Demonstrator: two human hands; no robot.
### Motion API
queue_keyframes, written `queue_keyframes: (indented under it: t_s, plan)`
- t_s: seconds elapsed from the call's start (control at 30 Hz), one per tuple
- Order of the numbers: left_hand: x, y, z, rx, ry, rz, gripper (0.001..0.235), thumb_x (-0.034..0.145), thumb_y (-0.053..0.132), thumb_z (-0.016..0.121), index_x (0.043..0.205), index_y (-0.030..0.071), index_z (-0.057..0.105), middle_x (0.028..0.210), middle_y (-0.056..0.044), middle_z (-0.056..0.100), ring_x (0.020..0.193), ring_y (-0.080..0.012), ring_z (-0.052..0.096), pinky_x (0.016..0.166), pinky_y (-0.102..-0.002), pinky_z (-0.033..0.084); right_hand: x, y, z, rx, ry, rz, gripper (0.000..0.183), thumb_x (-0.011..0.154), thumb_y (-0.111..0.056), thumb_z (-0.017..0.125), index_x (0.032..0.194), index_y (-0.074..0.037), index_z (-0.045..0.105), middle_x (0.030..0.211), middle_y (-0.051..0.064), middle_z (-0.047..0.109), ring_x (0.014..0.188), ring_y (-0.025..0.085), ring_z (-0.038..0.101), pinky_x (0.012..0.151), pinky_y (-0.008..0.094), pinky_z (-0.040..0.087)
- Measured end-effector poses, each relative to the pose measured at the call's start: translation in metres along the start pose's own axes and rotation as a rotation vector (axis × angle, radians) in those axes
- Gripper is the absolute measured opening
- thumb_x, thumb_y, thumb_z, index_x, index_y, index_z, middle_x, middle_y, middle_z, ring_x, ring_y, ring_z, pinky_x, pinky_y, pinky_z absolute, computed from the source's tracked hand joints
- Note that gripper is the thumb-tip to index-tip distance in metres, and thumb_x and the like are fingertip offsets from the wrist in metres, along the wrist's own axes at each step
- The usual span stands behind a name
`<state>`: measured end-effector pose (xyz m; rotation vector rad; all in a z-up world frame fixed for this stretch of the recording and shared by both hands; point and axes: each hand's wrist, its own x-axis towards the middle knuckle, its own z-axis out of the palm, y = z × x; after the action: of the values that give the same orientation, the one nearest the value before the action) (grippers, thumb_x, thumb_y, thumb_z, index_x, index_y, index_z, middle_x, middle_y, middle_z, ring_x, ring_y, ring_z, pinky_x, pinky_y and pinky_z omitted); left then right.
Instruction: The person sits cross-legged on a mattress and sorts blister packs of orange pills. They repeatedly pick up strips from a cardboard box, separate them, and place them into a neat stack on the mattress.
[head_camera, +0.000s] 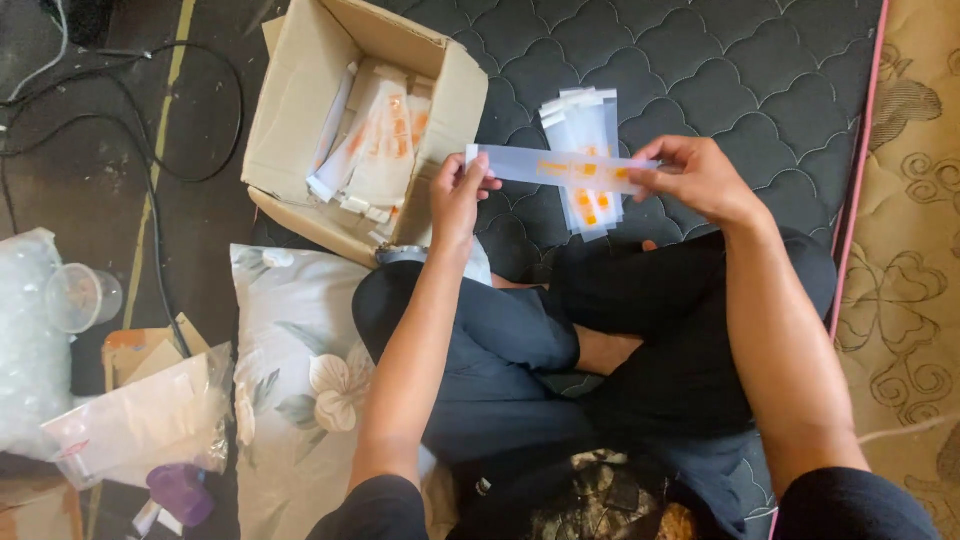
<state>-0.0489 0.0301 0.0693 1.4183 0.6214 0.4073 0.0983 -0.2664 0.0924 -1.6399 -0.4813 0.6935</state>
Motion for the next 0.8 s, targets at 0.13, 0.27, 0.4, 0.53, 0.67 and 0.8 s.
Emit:
queue_keyframes:
  t_s: [0.13,0.27,0.4,0.53,0.67,0.8]
  plan:
    - [-0.001,-0.001,0.0,0.017,0.022,-0.036,0.015,0.097,0.024,0.069,0.1,0.009,0.067,0.084,-0.008,0.072,0.071,-0.0145,0.075,0.064,-0.019,0.054,0.013,0.019,0.005,0.116,0.08,0.005,0.019,0.096,-0.007,0.076,0.11,0.002,0.066,0.091,0.014,0.066,0.071,0.028,0.074,0.06,0.032,0.061]
    - [-0.003,-0.004,0.004,0.094,0.019,0.034,0.016,0.1,0.026,0.068,0.099,0.011,0.066,0.085,-0.007,0.071,0.073,-0.014,0.074,0.068,-0.022,0.053,0.022,0.035,0.005,0.188,0.154,0.021,0.019,0.096,-0.006,0.076,0.109,0.002,0.066,0.09,0.012,0.065,0.069,0.026,0.074,0.057,0.03,0.063]
    - [-0.008,-0.001,0.006,0.117,0.004,0.037,0.015,0.101,0.027,0.066,0.102,0.012,0.067,0.087,-0.007,0.071,0.074,-0.0138,0.074,0.071,-0.025,0.054,0.029,0.056,0.001,0.243,0.212,0.036,0.02,0.094,-0.004,0.077,0.11,0.001,0.066,0.089,0.012,0.065,0.067,0.024,0.073,0.058,0.03,0.065]
    - [-0.011,0.002,0.005,0.112,-0.006,0.041,0.015,0.101,0.027,0.066,0.104,0.012,0.067,0.087,-0.006,0.071,0.075,-0.0136,0.073,0.072,-0.025,0.053,0.025,0.051,0.005,0.217,0.208,0.023,0.022,0.092,-0.002,0.077,0.11,0.001,0.066,0.091,0.01,0.065,0.07,0.023,0.074,0.06,0.03,0.065]
    - [-0.01,0.001,0.004,0.088,0.008,0.026,0.014,0.101,0.025,0.064,0.104,0.011,0.066,0.087,-0.007,0.07,0.074,-0.0136,0.072,0.072,-0.026,0.053,0.023,0.05,0.01,0.229,0.21,0.027,0.02,0.091,-0.001,0.077,0.107,0.002,0.066,0.087,0.011,0.064,0.069,0.021,0.073,0.062,0.03,0.065]
    - [-0.008,-0.005,0.001,0.086,0.01,-0.007,0.015,0.101,0.027,0.065,0.104,0.012,0.066,0.088,-0.006,0.071,0.074,-0.0127,0.072,0.071,-0.026,0.052,0.024,0.052,0.012,0.247,0.22,0.041,0.018,0.091,0.001,0.075,0.106,0.001,0.066,0.085,0.012,0.065,0.068,0.021,0.072,0.063,0.032,0.066]
